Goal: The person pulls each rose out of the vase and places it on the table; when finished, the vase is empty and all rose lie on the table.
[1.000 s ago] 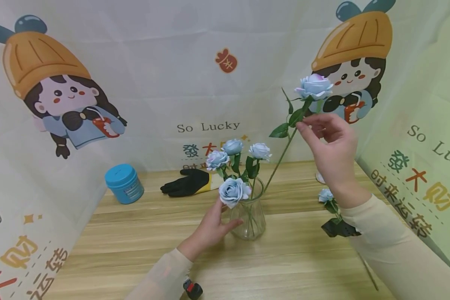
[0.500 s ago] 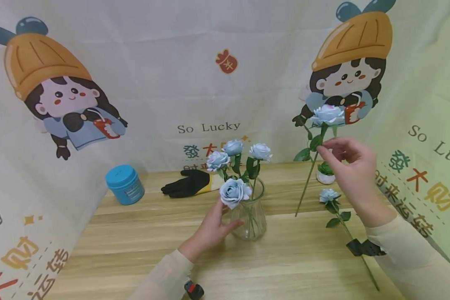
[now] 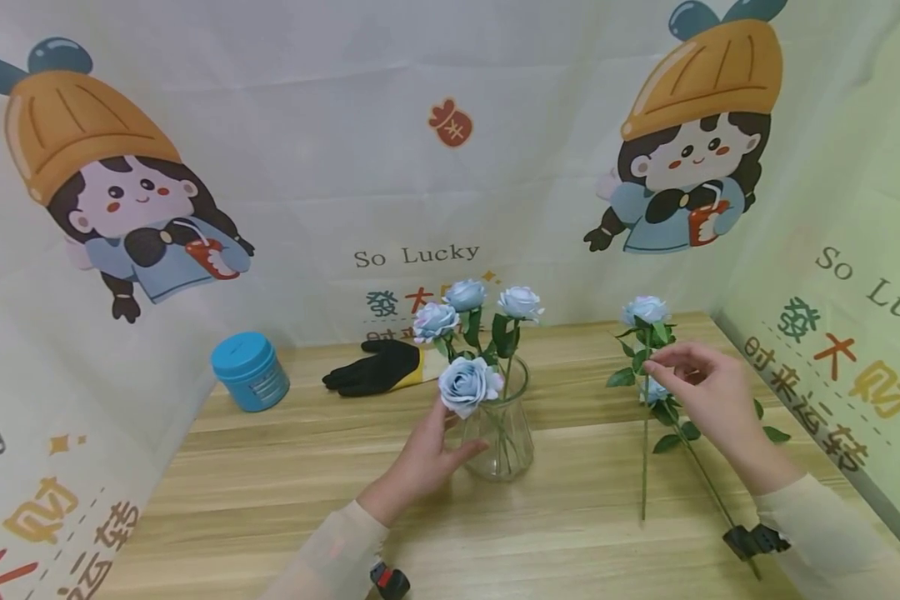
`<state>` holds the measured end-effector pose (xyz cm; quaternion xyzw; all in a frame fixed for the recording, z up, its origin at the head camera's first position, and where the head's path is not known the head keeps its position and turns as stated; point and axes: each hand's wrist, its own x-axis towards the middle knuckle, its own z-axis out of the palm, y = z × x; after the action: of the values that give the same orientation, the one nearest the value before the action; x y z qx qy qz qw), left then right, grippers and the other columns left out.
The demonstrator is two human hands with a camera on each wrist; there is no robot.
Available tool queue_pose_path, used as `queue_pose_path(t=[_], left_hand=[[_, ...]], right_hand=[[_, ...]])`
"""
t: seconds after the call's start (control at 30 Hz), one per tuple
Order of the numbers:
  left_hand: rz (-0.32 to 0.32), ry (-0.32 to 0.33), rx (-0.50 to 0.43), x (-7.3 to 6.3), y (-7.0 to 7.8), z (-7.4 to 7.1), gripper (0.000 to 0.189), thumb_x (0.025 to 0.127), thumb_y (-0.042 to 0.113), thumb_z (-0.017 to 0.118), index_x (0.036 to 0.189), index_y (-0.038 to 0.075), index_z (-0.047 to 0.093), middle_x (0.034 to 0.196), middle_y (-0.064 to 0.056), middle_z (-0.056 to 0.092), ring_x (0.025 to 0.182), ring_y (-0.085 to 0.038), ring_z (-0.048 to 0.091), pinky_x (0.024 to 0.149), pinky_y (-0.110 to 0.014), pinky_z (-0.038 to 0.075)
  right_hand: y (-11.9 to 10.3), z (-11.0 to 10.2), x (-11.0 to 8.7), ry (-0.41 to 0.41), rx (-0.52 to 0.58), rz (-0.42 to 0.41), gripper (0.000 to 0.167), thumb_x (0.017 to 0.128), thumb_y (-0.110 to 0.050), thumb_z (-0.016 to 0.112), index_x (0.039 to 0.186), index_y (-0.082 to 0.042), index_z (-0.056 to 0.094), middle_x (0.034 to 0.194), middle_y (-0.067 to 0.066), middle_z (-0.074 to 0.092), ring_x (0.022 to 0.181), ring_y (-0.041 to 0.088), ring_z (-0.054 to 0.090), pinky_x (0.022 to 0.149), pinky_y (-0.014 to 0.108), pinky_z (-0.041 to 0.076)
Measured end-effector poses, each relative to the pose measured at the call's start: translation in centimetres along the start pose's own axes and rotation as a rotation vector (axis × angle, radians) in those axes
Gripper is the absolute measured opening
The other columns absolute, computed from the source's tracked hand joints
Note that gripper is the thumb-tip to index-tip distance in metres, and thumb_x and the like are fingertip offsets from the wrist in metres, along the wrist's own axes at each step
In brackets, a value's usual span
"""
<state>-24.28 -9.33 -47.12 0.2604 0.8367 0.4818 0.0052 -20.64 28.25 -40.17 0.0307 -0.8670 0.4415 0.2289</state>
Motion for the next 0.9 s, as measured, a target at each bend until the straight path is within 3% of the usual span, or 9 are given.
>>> queue_pose_path(t=[0.27, 0.43, 0.6, 0.9], left_hand=[[-0.004, 0.001, 0.012, 0.0, -0.1, 0.0, 0.087, 0.094, 0.017, 0.078, 0.162, 0.021, 0.024, 0.165, -0.006, 0.038, 0.146, -0.029, 0.048, 0.12, -0.048, 0.043], [0.008, -0.004, 0.011, -0.1, 0.0, 0.0, 0.087, 0.094, 0.017, 0.078, 0.162, 0.019, 0.024, 0.166, -0.007, 0.038, 0.146, -0.031, 0.048, 0.12, -0.049, 0.043], [0.008, 0.001, 0.017, 0.0, 0.1, 0.0, 0.086, 0.094, 0.015, 0.078, 0.161, 0.019, 0.025, 0.165, -0.006, 0.039, 0.146, -0.029, 0.047, 0.12, -0.048, 0.043], [0.012, 0.001, 0.02, 0.0, -0.1, 0.1, 0.086, 0.094, 0.015, 0.077, 0.161, 0.018, 0.025, 0.165, -0.007, 0.038, 0.146, -0.03, 0.048, 0.12, -0.049, 0.042]], right_hand=[[1.7, 0.7, -0.4, -0.162, -0.105, -0.009, 0.013, 0.094, -0.02, 0.077, 0.098, -0.008, 0.076, 0.086, 0.007, 0.076, 0.068, 0.003, 0.058, 0.056, 0.022, 0.049], [3.4, 1.5, -0.5, -0.275, -0.114, 0.043, 0.015, 0.095, -0.021, 0.076, 0.099, -0.007, 0.075, 0.086, 0.006, 0.076, 0.071, 0.011, 0.066, 0.059, 0.022, 0.051], [4.8, 2.4, -0.4, -0.352, -0.126, 0.04, 0.01, 0.094, -0.017, 0.077, 0.096, -0.007, 0.074, 0.083, 0.003, 0.076, 0.071, 0.012, 0.067, 0.059, 0.024, 0.049], [6.0, 3.4, -0.5, -0.415, -0.195, 0.069, 0.007, 0.092, -0.018, 0.077, 0.093, -0.011, 0.074, 0.085, 0.001, 0.074, 0.077, 0.013, 0.065, 0.062, 0.028, 0.049]])
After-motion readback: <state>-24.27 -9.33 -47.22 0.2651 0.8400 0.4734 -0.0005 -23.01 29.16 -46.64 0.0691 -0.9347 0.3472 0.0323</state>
